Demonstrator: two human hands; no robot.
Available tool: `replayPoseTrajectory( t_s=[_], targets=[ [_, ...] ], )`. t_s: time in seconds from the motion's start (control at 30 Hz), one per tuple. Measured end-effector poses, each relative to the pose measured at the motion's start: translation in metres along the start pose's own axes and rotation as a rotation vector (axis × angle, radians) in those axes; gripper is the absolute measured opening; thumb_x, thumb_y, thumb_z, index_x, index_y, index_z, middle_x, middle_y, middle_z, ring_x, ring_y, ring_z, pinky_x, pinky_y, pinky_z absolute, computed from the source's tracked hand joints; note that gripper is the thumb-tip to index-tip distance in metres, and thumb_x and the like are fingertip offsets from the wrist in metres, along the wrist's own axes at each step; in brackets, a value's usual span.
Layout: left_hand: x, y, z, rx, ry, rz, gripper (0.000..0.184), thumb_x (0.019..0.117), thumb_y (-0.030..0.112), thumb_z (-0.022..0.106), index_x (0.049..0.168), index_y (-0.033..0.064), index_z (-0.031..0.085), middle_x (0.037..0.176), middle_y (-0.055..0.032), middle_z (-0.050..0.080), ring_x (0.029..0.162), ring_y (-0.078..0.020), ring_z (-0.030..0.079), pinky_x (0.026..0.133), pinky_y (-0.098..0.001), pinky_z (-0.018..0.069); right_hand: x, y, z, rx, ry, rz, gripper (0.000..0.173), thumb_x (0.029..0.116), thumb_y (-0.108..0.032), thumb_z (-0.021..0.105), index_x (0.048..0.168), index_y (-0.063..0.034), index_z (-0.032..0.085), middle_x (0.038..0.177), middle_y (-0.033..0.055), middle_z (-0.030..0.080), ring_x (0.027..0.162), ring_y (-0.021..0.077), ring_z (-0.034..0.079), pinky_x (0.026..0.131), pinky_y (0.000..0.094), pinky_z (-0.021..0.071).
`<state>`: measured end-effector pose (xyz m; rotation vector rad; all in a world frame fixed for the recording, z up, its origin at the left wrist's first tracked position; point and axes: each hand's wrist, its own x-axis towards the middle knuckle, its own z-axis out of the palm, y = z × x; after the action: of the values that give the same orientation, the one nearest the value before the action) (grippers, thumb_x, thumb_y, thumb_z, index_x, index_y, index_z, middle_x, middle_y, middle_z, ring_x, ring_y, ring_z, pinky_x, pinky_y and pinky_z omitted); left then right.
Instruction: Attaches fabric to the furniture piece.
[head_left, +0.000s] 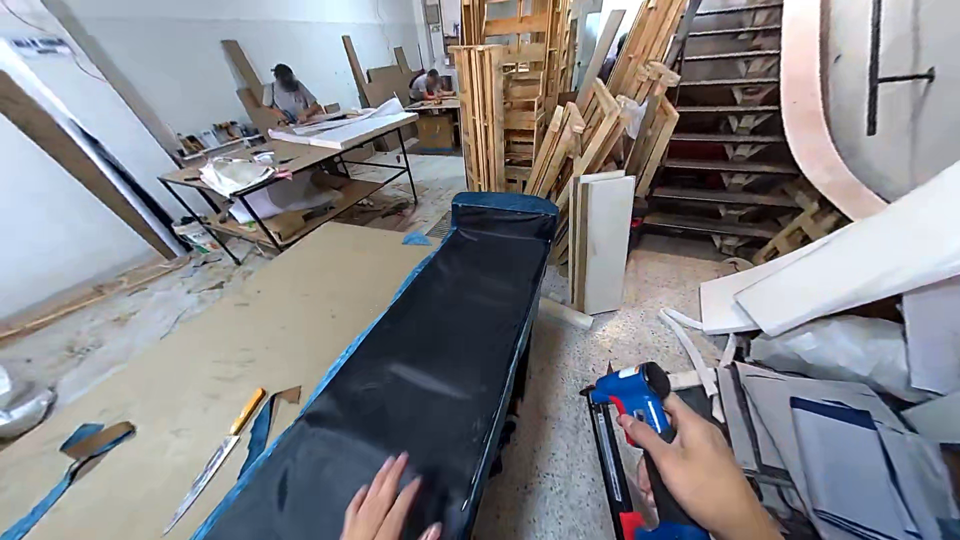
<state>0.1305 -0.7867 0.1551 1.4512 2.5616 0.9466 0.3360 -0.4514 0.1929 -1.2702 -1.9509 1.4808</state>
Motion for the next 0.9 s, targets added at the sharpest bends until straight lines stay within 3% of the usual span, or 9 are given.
replayPoseTrajectory(
  t_s=[0.13,0.27,0.33,0.4,0.47,0.53,0.6,0.77,0.9],
  targets=[
    [0.166,0.021,0.06,-0.06,0.002,0.034,0.059,0.1038,0.056,0.049,0.143,0.0141,0.061,0.16,-0.004,0.046,0.15,-0.0193,0.039,0.126,-0.0491,0.031,0.031,-0.013,-0.032,-0.139,-0.033,-0.028,0.031,0.0971,-0.031,0.067,0.115,-0.0079,0.06,0.07,0.0077,0.07,0.048,0.023,0.068,0.047,0.0421,0.0626],
    [0.335,0.015,0.102,-0.009,-0.072,-0.03,0.065,0.1042,0.059,0.043,0.146,0.0104,0.057,0.159,-0.0075,0.046,0.149,-0.0231,0.04,0.124,-0.0489,0.0319,0.077,-0.015,-0.041,-0.078,-0.077,0.026,0.028,0.0971,-0.027,0.069,0.113,-0.0063,0.059,0.07,0.0116,0.071,0.048,0.0273,0.069,0.047,0.0458,0.0632],
    [0.414,-0.001,0.128,0.063,-0.065,0.018,0.066,0.1049,0.057,0.044,0.147,0.0069,0.055,0.159,-0.011,0.046,0.149,-0.0265,0.04,0.124,-0.0509,0.0311,0.107,-0.022,-0.031,-0.049,-0.065,0.043,0.032,0.0979,-0.025,0.067,0.122,-0.0074,0.056,0.076,0.0129,0.072,0.048,0.0287,0.068,0.045,0.0475,0.0631],
    [0.484,-0.024,0.154,0.181,-0.082,0.072,0.066,0.1054,0.056,0.044,0.149,0.0066,0.052,0.162,-0.0113,0.042,0.152,-0.0281,0.035,0.125,-0.0534,0.0268,0.147,-0.037,-0.016,-0.064,-0.018,0.044,0.043,0.0983,-0.025,0.065,0.136,-0.0117,0.05,0.077,0.0123,0.071,0.047,0.0276,0.068,0.044,0.047,0.0626],
    [0.535,-0.053,0.185,0.299,-0.161,0.076,0.073,0.1043,0.062,0.04,0.156,0.0105,0.044,0.168,-0.0079,0.031,0.158,-0.0294,0.021,0.126,-0.0608,0.0157,0.196,-0.062,0.001,-0.18,0.052,0.019,0.033,0.0989,-0.029,0.065,0.124,-0.0095,0.058,0.075,0.0091,0.071,0.048,0.0238,0.068,0.045,0.0435,0.0631],
    [0.555,-0.079,0.22,0.326,-0.32,0.058,0.079,0.103,0.069,0.029,0.16,0.0148,0.038,0.171,-0.0037,0.024,0.16,-0.029,0.013,0.125,-0.0678,0.0069,0.251,-0.093,0.023,-0.299,0.097,-0.024,0.025,0.1006,-0.03,0.063,0.109,-0.0067,0.065,0.071,0.0071,0.071,0.05,0.0205,0.069,0.048,0.04,0.0628],
    [0.552,-0.085,0.239,0.338,-0.438,0.07,0.081,0.1034,0.069,0.014,0.161,0.0174,0.038,0.17,-0.0006,0.029,0.158,-0.0226,0.021,0.126,-0.0642,0.0107,0.314,-0.121,0.053,-0.376,0.107,-0.052,0.024,0.1024,-0.027,0.061,0.106,-0.0039,0.064,0.07,0.0086,0.07,0.052,0.0207,0.069,0.051,0.04,0.0627],
    [0.551,-0.09,0.228,0.217,-0.509,0.086,0.083,0.1034,0.068,0.01,0.163,0.0137,0.031,0.172,-0.0034,0.022,0.16,-0.0224,0.014,0.127,-0.0621,0.0058,0.459,-0.144,0.132,-0.547,0.105,-0.133,0.032,0.1003,-0.032,0.055,0.107,-0.0014,0.063,0.073,0.0148,0.07,0.053,0.0287,0.068,0.051,0.0503,0.0591],
    [0.55,-0.094,0.227,0.139,-0.463,0.099,0.076,0.1062,0.061,0.011,0.164,0.0148,0.027,0.173,-0.0016,0.017,0.161,-0.0219,0.009,0.126,-0.0647,0.0048,0.49,-0.15,0.156,-0.595,0.131,-0.044,0.032,0.0975,-0.032,0.056,0.102,-0.0017,0.065,0.07,0.0149,0.069,0.049,0.0286,0.066,0.047,0.0481,0.0574]
  ],
)
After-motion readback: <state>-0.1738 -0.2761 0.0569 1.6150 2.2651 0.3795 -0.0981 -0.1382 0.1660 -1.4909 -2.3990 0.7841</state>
